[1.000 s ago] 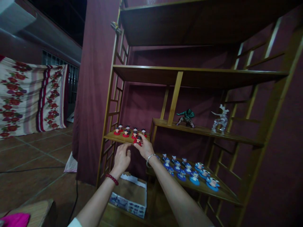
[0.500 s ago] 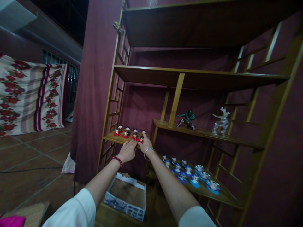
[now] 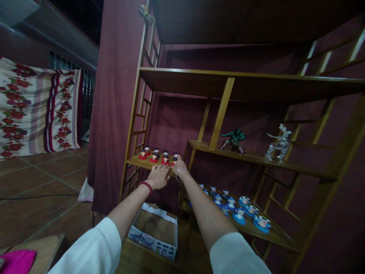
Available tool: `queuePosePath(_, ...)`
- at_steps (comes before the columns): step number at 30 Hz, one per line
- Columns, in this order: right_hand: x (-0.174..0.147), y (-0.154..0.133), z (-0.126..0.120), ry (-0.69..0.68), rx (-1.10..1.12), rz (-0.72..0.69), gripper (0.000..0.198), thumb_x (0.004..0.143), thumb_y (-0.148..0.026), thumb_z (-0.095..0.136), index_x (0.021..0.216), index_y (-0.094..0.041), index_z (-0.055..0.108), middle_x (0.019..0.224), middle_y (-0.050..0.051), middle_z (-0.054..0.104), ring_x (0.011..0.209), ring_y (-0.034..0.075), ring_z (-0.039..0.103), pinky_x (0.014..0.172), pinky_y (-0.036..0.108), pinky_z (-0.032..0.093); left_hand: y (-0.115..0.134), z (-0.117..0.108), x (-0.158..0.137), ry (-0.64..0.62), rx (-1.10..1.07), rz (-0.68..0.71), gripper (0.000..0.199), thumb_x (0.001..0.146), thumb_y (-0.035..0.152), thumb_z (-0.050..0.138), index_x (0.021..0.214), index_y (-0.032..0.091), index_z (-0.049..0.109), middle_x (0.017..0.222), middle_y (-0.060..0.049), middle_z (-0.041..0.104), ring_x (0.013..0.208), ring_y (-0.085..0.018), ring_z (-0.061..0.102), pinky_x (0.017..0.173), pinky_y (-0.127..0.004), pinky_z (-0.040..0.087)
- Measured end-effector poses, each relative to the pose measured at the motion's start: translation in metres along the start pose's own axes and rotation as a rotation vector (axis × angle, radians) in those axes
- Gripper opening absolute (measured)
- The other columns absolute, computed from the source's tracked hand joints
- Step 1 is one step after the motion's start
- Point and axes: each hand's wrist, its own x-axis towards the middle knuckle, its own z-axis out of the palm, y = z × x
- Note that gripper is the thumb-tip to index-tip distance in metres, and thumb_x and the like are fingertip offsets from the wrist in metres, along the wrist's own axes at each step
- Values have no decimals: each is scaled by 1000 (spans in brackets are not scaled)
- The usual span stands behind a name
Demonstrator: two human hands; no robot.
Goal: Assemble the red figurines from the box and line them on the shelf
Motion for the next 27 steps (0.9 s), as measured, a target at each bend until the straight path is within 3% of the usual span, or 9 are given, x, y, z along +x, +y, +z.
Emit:
queuePosePath(7,8,0,2,-12,-1,18,64,70,-12,53,129,-12,30,113,13,58,103,20,55,86,27,40,2,3,-3,36,-1,-19,48,80,32,42,124,15,43,132,-13,43,119,-27,35,98,-43,19)
queuePosePath(19,12,-1,7,-20,-62,86,51,69,-17,55,118,-12,42,111,13,58,102,23,56,86,30,40,-2,6,-4,58,2,18,51,74,18,43,124,12,43,130,-15,44,119,-28,34,96,-43,20)
queuePosePath(27,11,2,14,44,-78,99,61,71,-20,52,129,-13,31,110,14,58,102,25,53,87,33,37,-4,8,-4,56,27,21,62,65,11,45,126,9,40,132,-15,41,120,-27,32,97,-42,19)
